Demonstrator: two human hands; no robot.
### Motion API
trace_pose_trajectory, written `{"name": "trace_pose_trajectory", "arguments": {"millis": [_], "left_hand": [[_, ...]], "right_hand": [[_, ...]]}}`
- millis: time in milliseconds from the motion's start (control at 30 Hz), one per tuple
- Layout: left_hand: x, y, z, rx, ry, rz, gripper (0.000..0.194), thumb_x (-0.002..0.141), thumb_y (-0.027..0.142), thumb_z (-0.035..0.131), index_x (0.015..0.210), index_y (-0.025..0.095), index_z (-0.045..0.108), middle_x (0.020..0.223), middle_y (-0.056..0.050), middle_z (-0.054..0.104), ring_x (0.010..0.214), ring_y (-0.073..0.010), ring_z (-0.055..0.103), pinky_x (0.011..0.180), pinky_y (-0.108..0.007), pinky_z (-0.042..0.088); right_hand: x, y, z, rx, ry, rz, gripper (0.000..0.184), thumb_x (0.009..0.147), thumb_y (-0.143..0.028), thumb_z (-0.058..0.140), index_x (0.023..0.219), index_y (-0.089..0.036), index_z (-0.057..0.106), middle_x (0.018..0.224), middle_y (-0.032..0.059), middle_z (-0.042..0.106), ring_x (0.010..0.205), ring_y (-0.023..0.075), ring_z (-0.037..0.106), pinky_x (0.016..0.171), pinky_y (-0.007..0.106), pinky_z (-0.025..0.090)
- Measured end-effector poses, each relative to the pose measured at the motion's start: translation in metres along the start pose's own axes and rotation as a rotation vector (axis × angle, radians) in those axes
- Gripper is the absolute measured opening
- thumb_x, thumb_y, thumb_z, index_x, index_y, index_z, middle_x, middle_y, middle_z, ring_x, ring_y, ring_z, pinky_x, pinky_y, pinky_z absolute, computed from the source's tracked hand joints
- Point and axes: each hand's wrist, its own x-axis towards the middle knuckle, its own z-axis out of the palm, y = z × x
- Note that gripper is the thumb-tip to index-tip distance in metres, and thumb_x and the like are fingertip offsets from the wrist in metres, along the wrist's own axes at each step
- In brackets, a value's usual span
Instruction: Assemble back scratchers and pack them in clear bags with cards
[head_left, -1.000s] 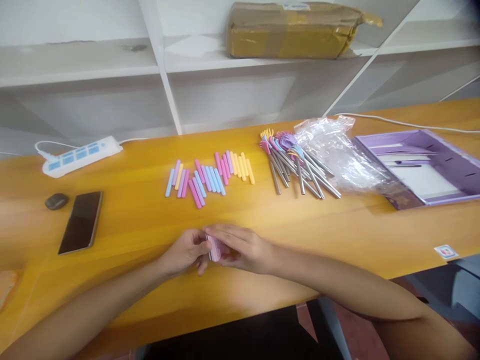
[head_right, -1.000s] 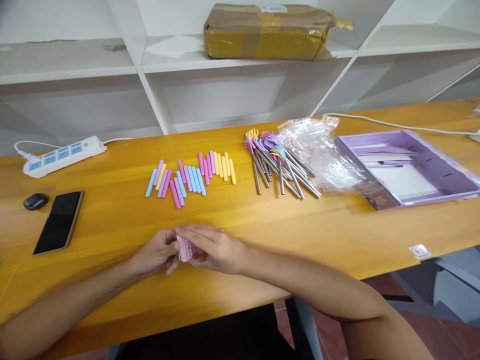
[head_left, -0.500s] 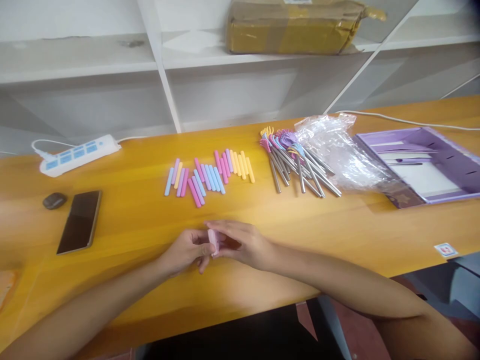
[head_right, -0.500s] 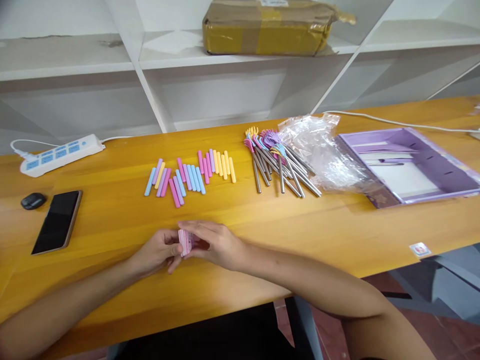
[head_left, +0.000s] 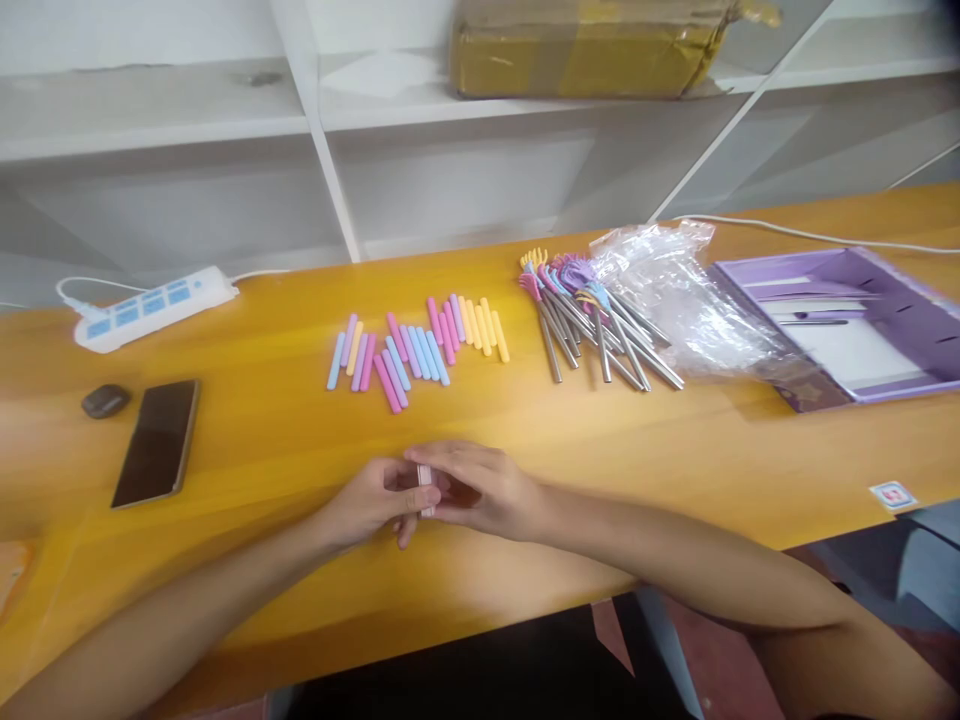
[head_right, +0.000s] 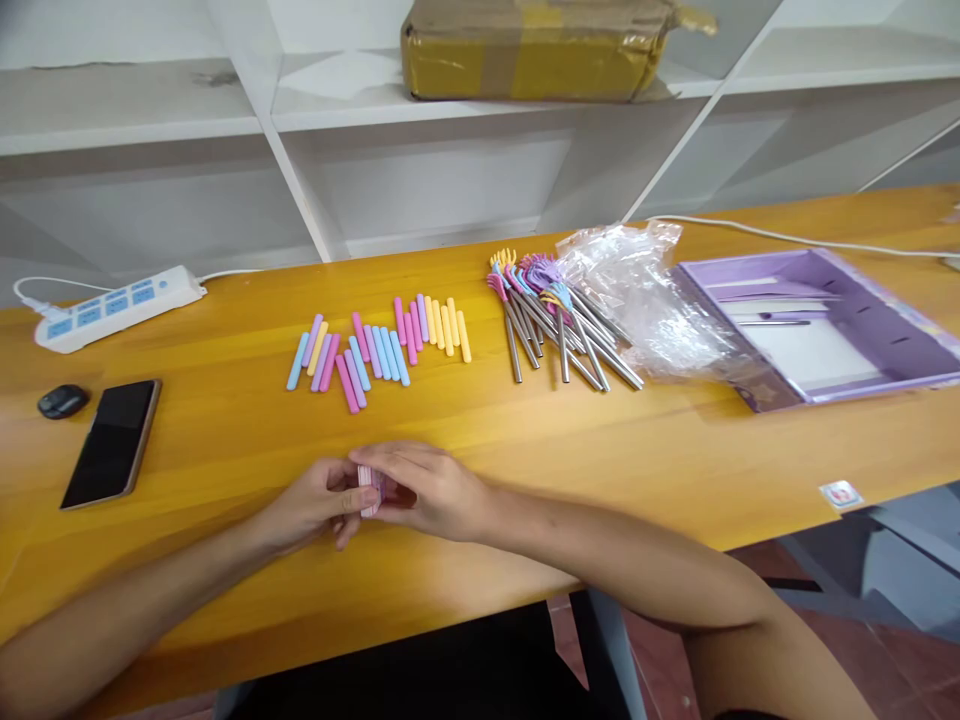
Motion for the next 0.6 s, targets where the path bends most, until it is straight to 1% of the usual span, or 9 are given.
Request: {"name": "trace_pose_trajectory", "arguments": {"millis": [133, 167, 200, 267, 367, 433, 467, 533, 600], "left_hand": [[0.0, -0.003, -0.003, 0.004, -0.045, 0.017, 0.043, 0.089, 0.054, 0.084, 0.094, 0.013, 0.073, 0.088, -0.004, 0.074, 0.049, -0.0085, 0.065, 0.047, -0.021, 0.038], [-0.001, -0.003, -0.004, 0.014, -0.055, 0.021, 0.043, 0.089, 0.054, 0.085, 0.097, 0.013, 0.074, 0.089, -0.005, 0.075, 0.05, -0.0086, 0.065, 0.047, -0.021, 0.039], [-0.001, -0.003, -0.004, 0.025, -0.057, 0.024, 0.042, 0.089, 0.053, 0.085, 0.1, 0.013, 0.075, 0.087, -0.004, 0.074, 0.05, -0.0083, 0.064, 0.048, -0.021, 0.039], [-0.001, -0.003, -0.003, 0.035, -0.043, 0.023, 0.039, 0.092, 0.05, 0.083, 0.101, 0.013, 0.075, 0.077, -0.001, 0.071, 0.047, -0.0066, 0.059, 0.048, -0.02, 0.038], [-0.001, -0.002, -0.004, 0.0, -0.045, 0.013, 0.037, 0.093, 0.049, 0.082, 0.091, 0.013, 0.074, 0.062, 0.003, 0.063, 0.043, -0.0055, 0.053, 0.046, -0.019, 0.036], [-0.001, -0.001, -0.007, -0.038, -0.083, -0.009, 0.039, 0.092, 0.05, 0.083, 0.09, 0.012, 0.074, 0.057, 0.003, 0.061, 0.042, -0.0067, 0.054, 0.046, -0.018, 0.037], [-0.001, 0.0, -0.009, -0.062, -0.111, -0.029, 0.039, 0.091, 0.05, 0.084, 0.093, 0.012, 0.075, 0.058, 0.002, 0.064, 0.042, -0.0074, 0.055, 0.045, -0.018, 0.037], [-0.003, 0.002, -0.015, -0.132, -0.203, -0.091, 0.044, 0.089, 0.052, 0.085, 0.103, 0.011, 0.077, 0.071, -0.006, 0.075, 0.041, -0.0073, 0.056, 0.041, -0.018, 0.035], [-0.005, 0.003, -0.018, -0.221, -0.339, -0.174, 0.052, 0.086, 0.055, 0.087, 0.11, 0.01, 0.078, 0.091, -0.015, 0.082, 0.039, -0.007, 0.055, 0.036, -0.019, 0.033]], "right_hand": [[0.001, -0.003, -0.002, -0.006, 0.023, 0.005, 0.065, 0.097, -0.027, 0.08, 0.155, -0.018, 0.051, 0.132, 0.0156, 0.075, 0.124, 0.0223, 0.074, 0.11, 0.037, 0.062], [0.001, -0.004, -0.002, -0.008, 0.027, 0.01, 0.064, 0.097, -0.026, 0.08, 0.154, -0.017, 0.052, 0.132, 0.0156, 0.075, 0.123, 0.0222, 0.074, 0.11, 0.037, 0.062], [0.002, -0.004, -0.002, -0.01, 0.025, 0.014, 0.063, 0.097, -0.025, 0.08, 0.153, -0.017, 0.052, 0.133, 0.0158, 0.074, 0.123, 0.0222, 0.074, 0.11, 0.037, 0.061], [0.002, -0.005, -0.001, -0.023, 0.017, 0.022, 0.062, 0.097, -0.025, 0.079, 0.153, -0.017, 0.053, 0.133, 0.0158, 0.074, 0.123, 0.0224, 0.074, 0.11, 0.037, 0.061], [0.002, -0.003, -0.002, -0.059, -0.019, 0.035, 0.063, 0.099, -0.031, 0.078, 0.154, -0.017, 0.051, 0.129, 0.0151, 0.074, 0.121, 0.0225, 0.074, 0.109, 0.038, 0.061], [0.001, 0.0, -0.006, -0.079, -0.086, 0.022, 0.072, 0.097, -0.038, 0.079, 0.158, -0.016, 0.047, 0.132, 0.0165, 0.072, 0.124, 0.0233, 0.072, 0.11, 0.038, 0.06], [0.001, 0.002, -0.01, -0.1, -0.12, 0.002, 0.079, 0.096, -0.042, 0.08, 0.161, -0.015, 0.044, 0.137, 0.0181, 0.07, 0.129, 0.0245, 0.07, 0.112, 0.039, 0.059], [0.002, 0.005, -0.02, -0.163, -0.157, -0.067, 0.09, 0.094, -0.047, 0.081, 0.166, -0.014, 0.038, 0.145, 0.021, 0.065, 0.136, 0.0267, 0.066, 0.115, 0.041, 0.057], [0.003, 0.007, -0.029, -0.225, -0.156, -0.153, 0.09, 0.095, -0.045, 0.081, 0.167, -0.014, 0.037, 0.146, 0.021, 0.065, 0.137, 0.0266, 0.065, 0.115, 0.041, 0.057]]}}
